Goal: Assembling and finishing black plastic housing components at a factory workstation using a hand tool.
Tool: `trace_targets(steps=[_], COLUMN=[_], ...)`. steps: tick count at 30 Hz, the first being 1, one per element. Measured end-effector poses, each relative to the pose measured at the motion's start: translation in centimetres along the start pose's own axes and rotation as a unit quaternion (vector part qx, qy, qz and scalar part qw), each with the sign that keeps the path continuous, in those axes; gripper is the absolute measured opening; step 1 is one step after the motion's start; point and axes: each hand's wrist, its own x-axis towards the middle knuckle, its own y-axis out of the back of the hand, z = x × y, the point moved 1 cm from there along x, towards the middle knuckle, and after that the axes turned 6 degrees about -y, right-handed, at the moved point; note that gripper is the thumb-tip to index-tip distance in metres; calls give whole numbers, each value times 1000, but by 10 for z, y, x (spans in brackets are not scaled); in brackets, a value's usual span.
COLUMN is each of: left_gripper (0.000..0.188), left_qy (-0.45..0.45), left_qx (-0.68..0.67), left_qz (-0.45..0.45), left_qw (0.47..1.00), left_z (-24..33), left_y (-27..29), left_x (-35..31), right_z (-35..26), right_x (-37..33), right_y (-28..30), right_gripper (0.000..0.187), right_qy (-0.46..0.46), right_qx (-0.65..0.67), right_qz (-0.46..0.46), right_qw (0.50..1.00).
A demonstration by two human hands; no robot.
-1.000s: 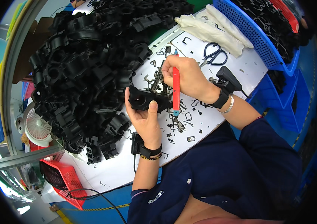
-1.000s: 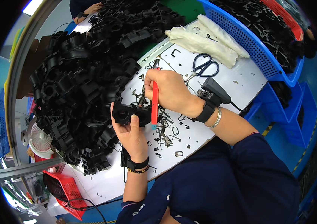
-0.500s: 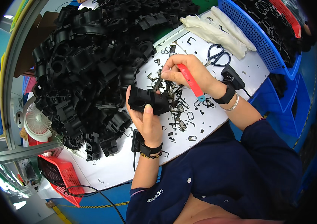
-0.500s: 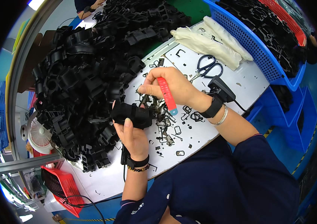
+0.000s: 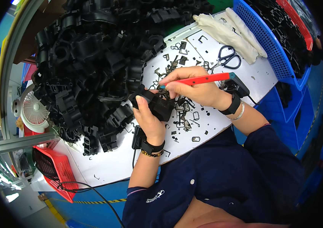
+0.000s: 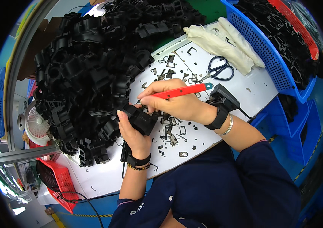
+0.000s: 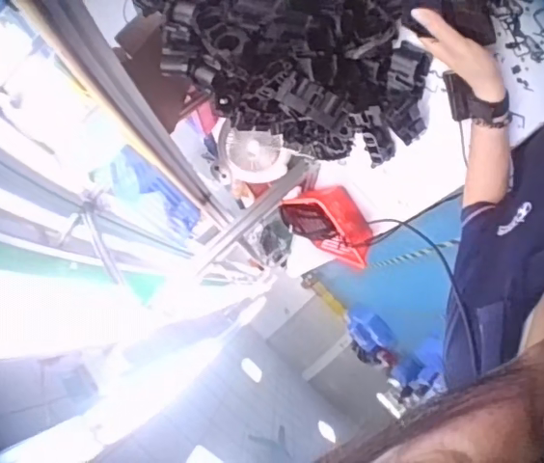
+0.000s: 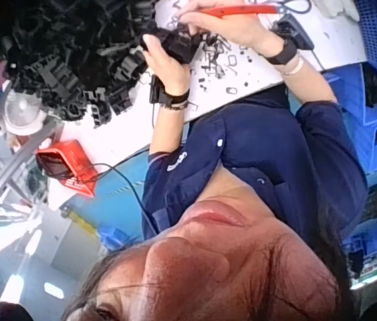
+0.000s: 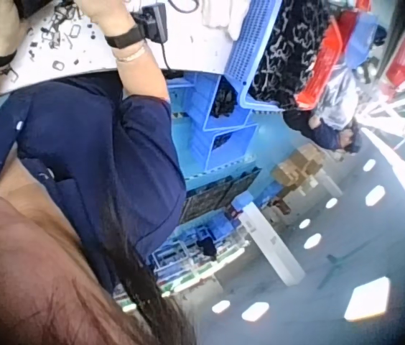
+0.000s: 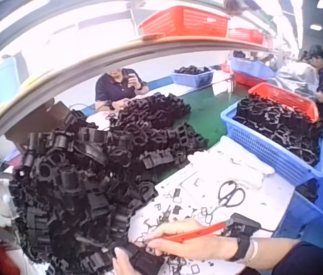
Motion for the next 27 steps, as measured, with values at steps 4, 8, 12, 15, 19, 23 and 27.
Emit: trace_targets(steps=[4,8,12,15,19,23,27], left_gripper=[47,47,46,45,45,44,42], left_qy=[-20,-17,-24,-30,-35,-37,-36], left_qx=[68,76,85,95,101,103,97], left_qz=[43,43,36,28,26,21,14], left_qw=[997,996,995,995,994,994,995], left_z=[2,3,-1,-2,-4,-4,-6], left_y=[-5,-9,-6,-4,-2,-2,1], left_x=[-1,-1,-1,-1,-1,-1,0], right_z=[12,20,25,25,25,29,27], right_x=[2,2,2,1,0,-2,-4], right_y=[-9,-12,-18,-20,-22,-24,-28], right_gripper=[12,12,10,9,8,5,4], right_qy=[7,15,46,22,41,58,85], right_qx=[-41,-57,-45,-37,-62,-63,-91], right_qz=[-24,-26,-20,-21,-7,13,31], right_qw=[999,998,998,999,997,996,992])
